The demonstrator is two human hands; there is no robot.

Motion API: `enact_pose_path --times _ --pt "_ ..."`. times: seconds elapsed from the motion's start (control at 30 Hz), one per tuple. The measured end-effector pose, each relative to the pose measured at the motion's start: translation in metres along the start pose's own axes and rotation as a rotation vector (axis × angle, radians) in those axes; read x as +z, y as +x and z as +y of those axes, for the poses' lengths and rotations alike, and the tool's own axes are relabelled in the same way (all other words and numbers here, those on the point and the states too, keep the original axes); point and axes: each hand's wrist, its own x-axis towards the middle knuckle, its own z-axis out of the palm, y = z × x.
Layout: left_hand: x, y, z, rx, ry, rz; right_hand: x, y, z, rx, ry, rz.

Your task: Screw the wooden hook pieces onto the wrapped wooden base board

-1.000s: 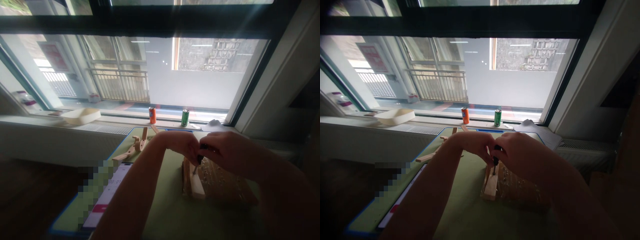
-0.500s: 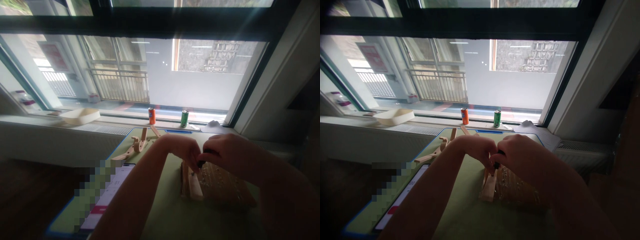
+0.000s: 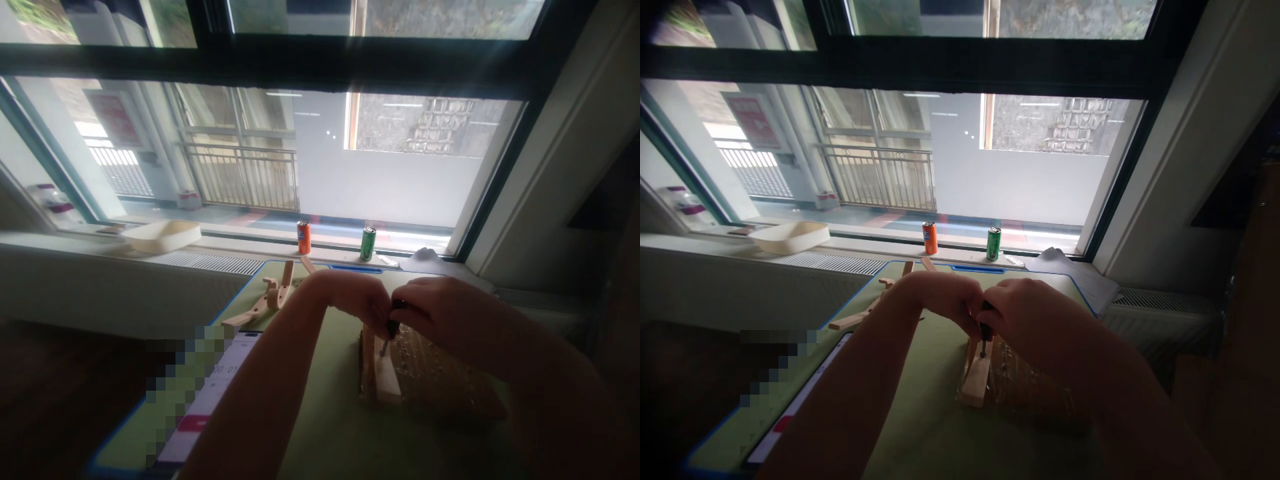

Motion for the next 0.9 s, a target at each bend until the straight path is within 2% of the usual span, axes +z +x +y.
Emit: enact_pose_path --times 0.1,0.2,0.37,0.5,0.7,0.83,0.9 --pt "-0.001 0.001 0.001 -0.049 0.062 0.051 0.004 0.004 -0.001 0.092 -0.151 0.066" --pt "0.0 0.004 0.0 -0.032 0.044 0.041 0.008 0.007 -0.001 0.155 -0.276 0.126" --pt "0.0 0.004 -0.004 0.013 -0.011 0.013 0.005 0.004 0.0 0.107 -0.12 0.085" --pt "0.0 0.0 -0.005 -0.025 -0.089 -0.041 0.002 0.002 0.002 0.024 0.001 0.004" --pt "0.004 0.003 -0.005 -0.084 -0.036 0.001 0.007 0.005 0.004 0.028 -0.09 0.029" --pt "0.007 0.008 -0.009 -0.095 -0.143 0.016 0.008 0.008 0.003 0.053 -0.151 0.045" --pt "0.005 0.007 -0.01 -0.111 -0.241 0.102 0.01 0.009 0.002 0.063 -0.179 0.06"
